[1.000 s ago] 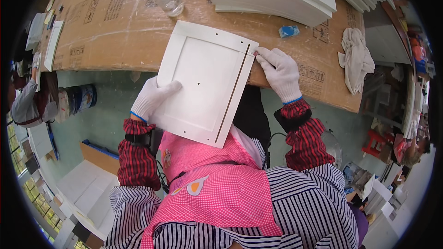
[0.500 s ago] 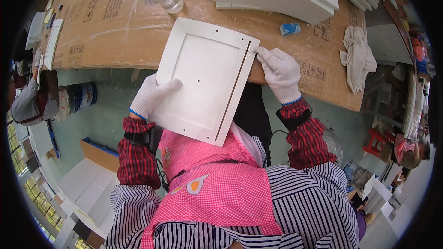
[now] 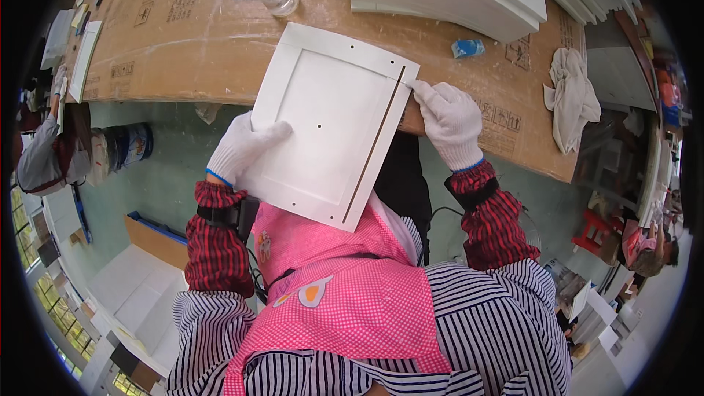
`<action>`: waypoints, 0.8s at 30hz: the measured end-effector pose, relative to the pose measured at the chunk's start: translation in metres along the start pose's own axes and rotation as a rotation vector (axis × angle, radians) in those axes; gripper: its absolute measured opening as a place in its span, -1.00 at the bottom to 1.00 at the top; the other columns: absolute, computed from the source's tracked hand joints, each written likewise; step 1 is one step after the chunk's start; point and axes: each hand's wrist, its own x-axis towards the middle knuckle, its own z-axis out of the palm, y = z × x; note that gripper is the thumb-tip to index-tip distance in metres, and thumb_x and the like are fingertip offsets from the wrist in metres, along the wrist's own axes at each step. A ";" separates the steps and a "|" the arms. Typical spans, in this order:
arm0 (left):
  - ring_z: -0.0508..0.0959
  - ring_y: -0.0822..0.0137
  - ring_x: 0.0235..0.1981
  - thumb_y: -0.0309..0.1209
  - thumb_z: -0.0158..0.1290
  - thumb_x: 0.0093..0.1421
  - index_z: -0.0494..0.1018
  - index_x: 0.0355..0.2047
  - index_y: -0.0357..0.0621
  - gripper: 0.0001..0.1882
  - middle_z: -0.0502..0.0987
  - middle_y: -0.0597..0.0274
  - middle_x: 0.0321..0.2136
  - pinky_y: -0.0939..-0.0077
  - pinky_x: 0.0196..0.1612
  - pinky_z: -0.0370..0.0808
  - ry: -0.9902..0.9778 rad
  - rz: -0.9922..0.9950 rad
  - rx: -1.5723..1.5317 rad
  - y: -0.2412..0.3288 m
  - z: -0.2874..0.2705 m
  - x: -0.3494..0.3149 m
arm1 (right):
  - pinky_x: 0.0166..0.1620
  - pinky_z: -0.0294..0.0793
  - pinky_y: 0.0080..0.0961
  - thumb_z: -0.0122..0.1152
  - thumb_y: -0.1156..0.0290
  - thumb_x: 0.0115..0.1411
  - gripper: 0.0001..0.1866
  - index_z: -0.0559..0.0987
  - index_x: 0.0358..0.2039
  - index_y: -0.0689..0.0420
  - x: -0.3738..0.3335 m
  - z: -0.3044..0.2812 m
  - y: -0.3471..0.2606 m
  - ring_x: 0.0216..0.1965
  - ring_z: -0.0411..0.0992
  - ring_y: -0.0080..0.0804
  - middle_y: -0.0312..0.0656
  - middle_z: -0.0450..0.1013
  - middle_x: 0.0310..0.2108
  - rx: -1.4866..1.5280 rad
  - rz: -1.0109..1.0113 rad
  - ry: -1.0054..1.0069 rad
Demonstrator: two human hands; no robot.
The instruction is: Finishing and sanding the edges and surface of a white-painted cabinet door panel.
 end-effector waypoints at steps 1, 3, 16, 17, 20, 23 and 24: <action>0.70 0.34 -0.28 -0.23 0.29 0.19 0.56 0.05 -0.40 -0.46 0.70 0.07 -0.20 0.41 -0.16 0.63 0.000 0.000 -0.009 -0.001 0.001 0.000 | -0.34 0.50 -0.32 0.31 0.49 0.07 -0.61 0.70 -0.05 -0.10 -0.001 -0.001 0.000 -0.43 0.47 -0.29 -0.32 0.37 -0.52 0.001 -0.003 -0.004; 0.70 0.34 -0.27 -0.23 0.29 0.19 0.56 0.06 -0.40 -0.46 0.70 0.07 -0.19 0.41 -0.16 0.63 0.002 0.003 -0.019 0.000 0.001 0.001 | -0.33 0.50 -0.32 0.31 0.49 0.08 -0.64 0.71 -0.07 -0.09 0.000 -0.006 -0.005 -0.44 0.47 -0.28 -0.31 0.36 -0.53 -0.014 0.001 -0.049; 0.70 0.34 -0.26 -0.22 0.31 0.18 0.56 0.07 -0.40 -0.44 0.70 0.06 -0.18 0.41 -0.14 0.63 -0.014 0.004 -0.041 0.003 0.001 -0.001 | -0.30 0.49 -0.29 0.33 0.45 0.12 -0.67 0.68 -0.08 -0.08 0.007 -0.005 -0.002 -0.40 0.49 -0.28 -0.30 0.41 -0.49 -0.044 0.009 -0.042; 0.70 0.34 -0.26 -0.22 0.31 0.18 0.56 0.07 -0.40 -0.44 0.70 0.06 -0.18 0.41 -0.14 0.63 -0.012 0.001 -0.036 0.004 0.000 -0.001 | -0.30 0.48 -0.29 0.33 0.45 0.12 -0.68 0.68 -0.08 -0.08 0.007 -0.004 -0.003 -0.40 0.49 -0.28 -0.30 0.41 -0.49 -0.038 0.018 -0.040; 0.70 0.33 -0.26 -0.22 0.32 0.18 0.56 0.07 -0.40 -0.43 0.70 0.05 -0.18 0.41 -0.14 0.64 -0.009 0.003 -0.025 -0.002 -0.002 0.002 | -0.30 0.48 -0.28 0.33 0.44 0.13 -0.70 0.68 -0.10 -0.09 0.005 -0.008 -0.010 -0.40 0.50 -0.27 -0.30 0.40 -0.49 -0.049 0.032 -0.070; 0.70 0.33 -0.26 -0.20 0.32 0.17 0.56 0.07 -0.40 -0.42 0.70 0.05 -0.18 0.40 -0.14 0.64 -0.016 0.013 -0.038 -0.002 -0.002 0.001 | -0.31 0.48 -0.28 0.33 0.43 0.15 -0.72 0.68 -0.11 -0.10 0.007 -0.005 -0.006 -0.40 0.50 -0.26 -0.30 0.40 -0.49 -0.053 0.042 -0.054; 0.70 0.33 -0.26 -0.20 0.32 0.17 0.55 0.07 -0.40 -0.42 0.70 0.05 -0.18 0.40 -0.14 0.64 -0.017 0.010 -0.031 -0.001 -0.002 0.001 | -0.31 0.49 -0.28 0.33 0.43 0.15 -0.73 0.68 -0.11 -0.10 0.007 -0.004 -0.004 -0.40 0.50 -0.26 -0.30 0.40 -0.49 -0.052 0.048 -0.039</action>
